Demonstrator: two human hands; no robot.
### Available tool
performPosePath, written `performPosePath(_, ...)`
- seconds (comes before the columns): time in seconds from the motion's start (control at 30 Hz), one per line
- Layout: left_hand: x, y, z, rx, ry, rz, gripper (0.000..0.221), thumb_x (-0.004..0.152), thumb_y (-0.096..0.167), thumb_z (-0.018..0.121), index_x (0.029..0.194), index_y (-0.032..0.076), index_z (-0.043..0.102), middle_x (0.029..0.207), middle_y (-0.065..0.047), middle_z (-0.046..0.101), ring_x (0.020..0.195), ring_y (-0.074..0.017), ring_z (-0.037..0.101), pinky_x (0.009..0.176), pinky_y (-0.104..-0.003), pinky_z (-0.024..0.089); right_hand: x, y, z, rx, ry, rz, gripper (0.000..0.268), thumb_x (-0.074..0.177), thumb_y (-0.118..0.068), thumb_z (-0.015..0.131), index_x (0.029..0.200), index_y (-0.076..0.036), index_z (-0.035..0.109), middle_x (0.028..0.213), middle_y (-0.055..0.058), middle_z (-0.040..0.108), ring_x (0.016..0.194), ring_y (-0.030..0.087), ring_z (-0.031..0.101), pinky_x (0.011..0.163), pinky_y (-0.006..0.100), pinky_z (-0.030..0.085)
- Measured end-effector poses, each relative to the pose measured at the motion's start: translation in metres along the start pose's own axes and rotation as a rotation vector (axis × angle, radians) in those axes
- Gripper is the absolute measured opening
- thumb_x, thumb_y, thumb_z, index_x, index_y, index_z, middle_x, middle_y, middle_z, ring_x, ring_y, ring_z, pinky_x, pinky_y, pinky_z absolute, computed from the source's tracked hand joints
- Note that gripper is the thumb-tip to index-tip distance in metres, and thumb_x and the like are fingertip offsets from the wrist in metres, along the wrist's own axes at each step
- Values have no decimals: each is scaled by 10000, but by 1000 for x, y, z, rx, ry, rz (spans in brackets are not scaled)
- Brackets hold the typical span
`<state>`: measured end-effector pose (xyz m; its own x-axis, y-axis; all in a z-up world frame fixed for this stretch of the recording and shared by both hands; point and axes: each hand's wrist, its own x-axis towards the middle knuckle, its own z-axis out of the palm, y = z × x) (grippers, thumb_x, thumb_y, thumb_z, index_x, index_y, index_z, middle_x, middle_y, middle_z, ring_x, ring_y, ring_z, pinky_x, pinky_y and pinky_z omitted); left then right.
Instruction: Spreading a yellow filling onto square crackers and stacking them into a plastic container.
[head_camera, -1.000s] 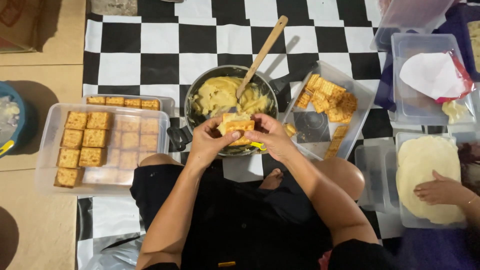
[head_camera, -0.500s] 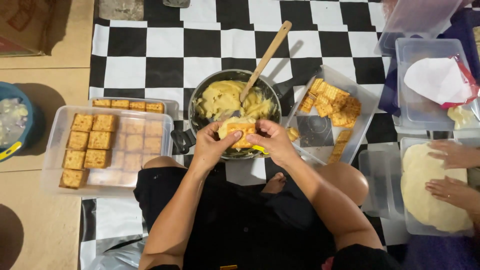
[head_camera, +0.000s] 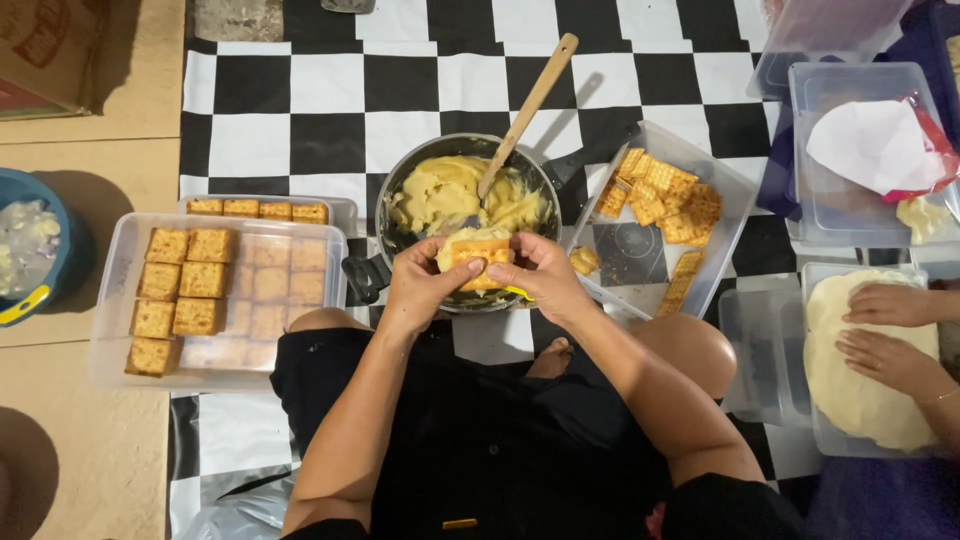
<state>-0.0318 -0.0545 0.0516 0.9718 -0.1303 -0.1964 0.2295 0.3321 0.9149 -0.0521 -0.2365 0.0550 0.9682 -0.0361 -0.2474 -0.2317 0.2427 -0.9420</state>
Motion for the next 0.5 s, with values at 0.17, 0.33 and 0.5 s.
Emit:
performPosePath(0.17,1,-7,0,-26,19,-4,379,688,74,959,943,-78,723,759,-149,702,667,-175,688,608,-298,624,-2,1,2,10,26,-18,389,704,-81,945,1028,-18,737,854,37,711,741,110,694,677,271,635)
performPosePath(0.33,0,-8,0,-36,20,-2,365,682,70,964,923,-66,725,749,-163,719,667,-178,704,604,-299,625,-1,5,0,22,38,-48,372,697,-49,941,1006,-9,738,854,68,727,746,129,715,678,292,646)
performPosePath(0.5,0,-8,0,-40,17,-5,363,682,67,960,920,-65,720,747,-148,717,663,-168,700,609,-287,620,-1,8,-1,38,47,-35,390,699,-53,942,1027,-10,737,865,67,727,755,138,717,682,296,652)
